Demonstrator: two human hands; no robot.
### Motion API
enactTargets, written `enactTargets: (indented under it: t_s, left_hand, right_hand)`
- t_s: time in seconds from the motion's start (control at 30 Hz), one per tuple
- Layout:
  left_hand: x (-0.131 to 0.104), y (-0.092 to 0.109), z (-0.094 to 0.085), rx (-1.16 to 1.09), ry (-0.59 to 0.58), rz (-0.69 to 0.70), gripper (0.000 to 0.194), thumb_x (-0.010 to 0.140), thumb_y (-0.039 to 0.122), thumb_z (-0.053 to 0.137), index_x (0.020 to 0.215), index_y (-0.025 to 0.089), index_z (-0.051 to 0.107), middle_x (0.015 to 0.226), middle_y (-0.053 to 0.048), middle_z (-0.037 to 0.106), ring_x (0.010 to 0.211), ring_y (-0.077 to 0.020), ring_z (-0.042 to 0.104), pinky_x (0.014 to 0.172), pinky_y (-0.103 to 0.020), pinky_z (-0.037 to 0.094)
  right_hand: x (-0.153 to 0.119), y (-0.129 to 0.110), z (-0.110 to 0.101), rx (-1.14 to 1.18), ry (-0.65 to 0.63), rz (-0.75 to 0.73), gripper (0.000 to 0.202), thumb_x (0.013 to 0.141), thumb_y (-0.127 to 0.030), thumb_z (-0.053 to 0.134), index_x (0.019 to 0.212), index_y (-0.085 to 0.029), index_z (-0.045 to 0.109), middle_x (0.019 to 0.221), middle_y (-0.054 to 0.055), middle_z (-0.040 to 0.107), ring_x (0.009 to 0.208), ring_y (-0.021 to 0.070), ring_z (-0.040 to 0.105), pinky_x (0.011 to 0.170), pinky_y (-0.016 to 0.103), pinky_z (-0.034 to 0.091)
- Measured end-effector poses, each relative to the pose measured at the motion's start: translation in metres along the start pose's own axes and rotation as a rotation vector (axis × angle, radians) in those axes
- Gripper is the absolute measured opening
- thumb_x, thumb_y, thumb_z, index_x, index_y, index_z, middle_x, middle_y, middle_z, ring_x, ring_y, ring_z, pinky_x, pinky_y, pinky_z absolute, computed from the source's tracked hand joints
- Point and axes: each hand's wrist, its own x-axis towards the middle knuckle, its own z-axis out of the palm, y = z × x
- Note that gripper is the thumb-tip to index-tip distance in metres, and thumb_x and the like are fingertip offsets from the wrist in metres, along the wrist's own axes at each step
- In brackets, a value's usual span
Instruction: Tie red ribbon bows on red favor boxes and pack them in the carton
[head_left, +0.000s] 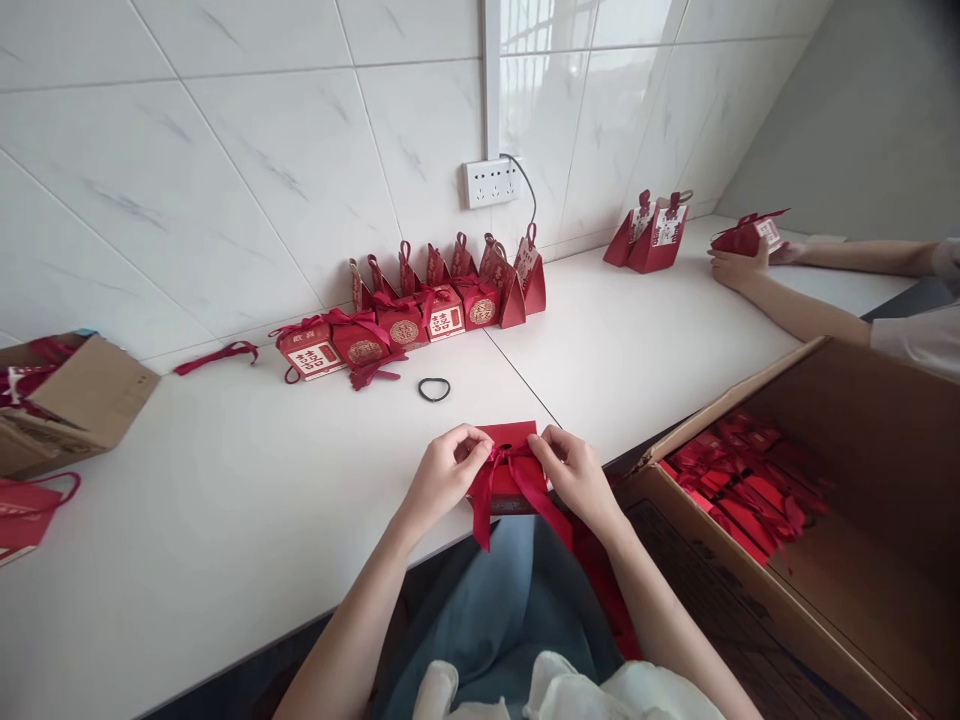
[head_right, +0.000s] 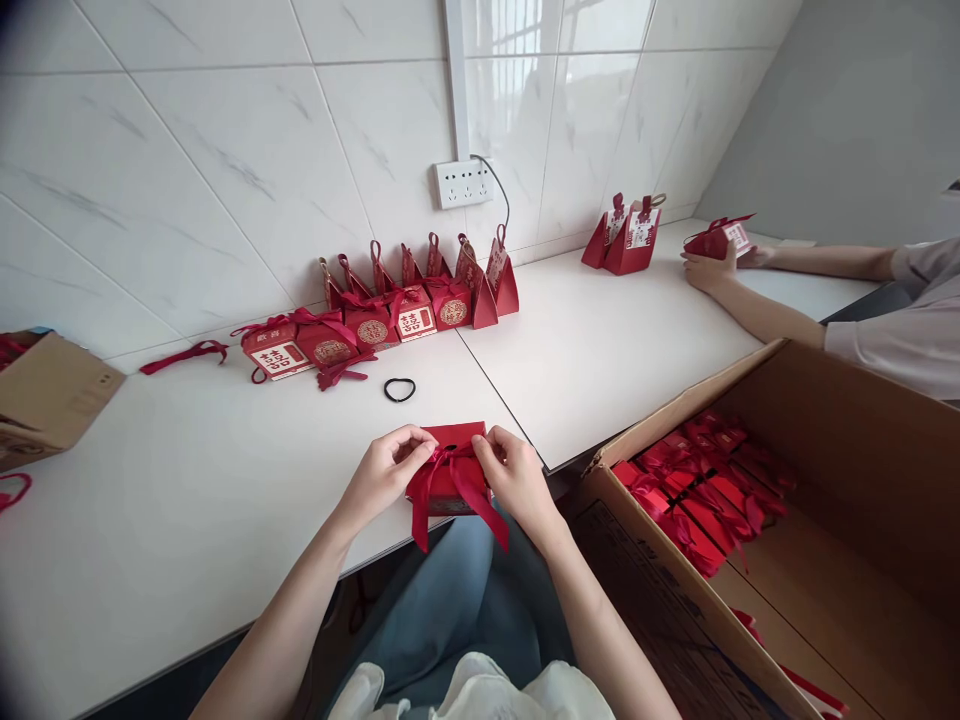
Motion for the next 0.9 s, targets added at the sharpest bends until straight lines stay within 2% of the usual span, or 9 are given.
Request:
enactTargets:
  t_s: [0.1, 0.2, 0.33, 0.43, 0.57, 0.67, 0.77, 0.9]
  left_hand:
    - [0.001, -0.005, 0.003, -0.026, 0.045, -0.003, 0.018, 0.084, 0.035, 0.052, 0.084, 0.018, 0.058, 0.077, -0.001, 0.060, 0.071, -0.0149, 0.057, 0.066, -0.025, 0.046]
    - [-0.001, -0.008, 0.007, 0.019, 0.091, 0.037, 0.016, 0.085, 0.033, 0.050, 0.087, 0.019, 0.056, 0.075, 0.000, 0.058, 0.071, -0.0146, 0.057, 0.067, -0.026, 0.047]
    - [-0.015, -0.003, 0.012, 0.263, 0.278, 0.224, 0.014, 0.086, 0.032, 0.048, 0.090, 0.020, 0.054, 0.092, -0.005, 0.053, 0.080, -0.0156, 0.055, 0.073, -0.029, 0.048]
    - [-0.028, 0.005, 0.016, 0.511, 0.375, 0.354, 0.017, 0.080, 0.035, 0.057, 0.085, 0.019, 0.053, 0.093, -0.006, 0.049, 0.090, -0.0209, 0.053, 0.079, -0.035, 0.048]
    - [-0.036, 0.010, 0.021, 0.770, 0.370, 0.350, 0.011, 0.081, 0.029, 0.056, 0.084, 0.018, 0.057, 0.088, -0.007, 0.053, 0.082, -0.0221, 0.052, 0.075, -0.037, 0.047]
    - [-0.035, 0.011, 0.021, 0.854, 0.385, 0.335, 0.009, 0.084, 0.021, 0.051, 0.081, 0.019, 0.059, 0.086, -0.007, 0.055, 0.078, -0.0207, 0.053, 0.073, -0.034, 0.045]
    - [-0.033, 0.016, 0.017, 0.788, 0.328, 0.271, 0.016, 0.086, 0.020, 0.045, 0.077, 0.020, 0.058, 0.084, -0.006, 0.059, 0.075, -0.0195, 0.056, 0.068, -0.031, 0.044]
    - [-0.037, 0.026, 0.007, 0.504, 0.107, -0.021, 0.019, 0.089, 0.031, 0.042, 0.086, 0.022, 0.059, 0.063, 0.000, 0.063, 0.053, -0.0157, 0.056, 0.054, -0.027, 0.040]
  right_hand:
    - [0.001, 0.009, 0.002, 0.232, -0.076, 0.017, 0.042, 0.084, -0.052, 0.048, 0.058, -0.021, 0.038, 0.053, -0.005, 0.042, 0.050, 0.0095, 0.037, 0.050, 0.024, 0.031]
    - [0.002, 0.014, 0.003, 0.331, -0.082, 0.042, 0.044, 0.082, -0.054, 0.052, 0.057, -0.020, 0.037, 0.053, -0.005, 0.041, 0.050, 0.0092, 0.036, 0.050, 0.023, 0.031]
    - [0.002, 0.016, 0.004, 0.315, -0.055, 0.051, 0.045, 0.079, -0.057, 0.054, 0.057, -0.020, 0.039, 0.052, -0.005, 0.041, 0.050, 0.0091, 0.035, 0.048, 0.023, 0.030]
    - [0.001, 0.016, 0.004, 0.301, -0.052, 0.050, 0.045, 0.078, -0.057, 0.055, 0.057, -0.020, 0.041, 0.052, -0.005, 0.042, 0.049, 0.0088, 0.035, 0.047, 0.023, 0.029]
    - [0.000, 0.014, 0.005, 0.283, -0.047, 0.048, 0.045, 0.079, -0.057, 0.055, 0.058, -0.020, 0.040, 0.051, -0.005, 0.042, 0.048, 0.0088, 0.035, 0.047, 0.023, 0.029]
    - [0.000, 0.014, 0.005, 0.264, -0.049, 0.040, 0.045, 0.080, -0.056, 0.054, 0.058, -0.020, 0.040, 0.051, -0.005, 0.042, 0.048, 0.0091, 0.036, 0.046, 0.023, 0.029]
    - [-0.001, 0.013, 0.005, 0.244, -0.048, 0.031, 0.044, 0.081, -0.056, 0.053, 0.058, -0.020, 0.041, 0.052, -0.004, 0.043, 0.049, 0.0094, 0.037, 0.046, 0.023, 0.031]
    - [-0.002, 0.013, 0.006, 0.228, -0.026, 0.038, 0.044, 0.080, -0.056, 0.053, 0.057, -0.020, 0.041, 0.051, -0.005, 0.041, 0.048, 0.0093, 0.036, 0.046, 0.023, 0.031]
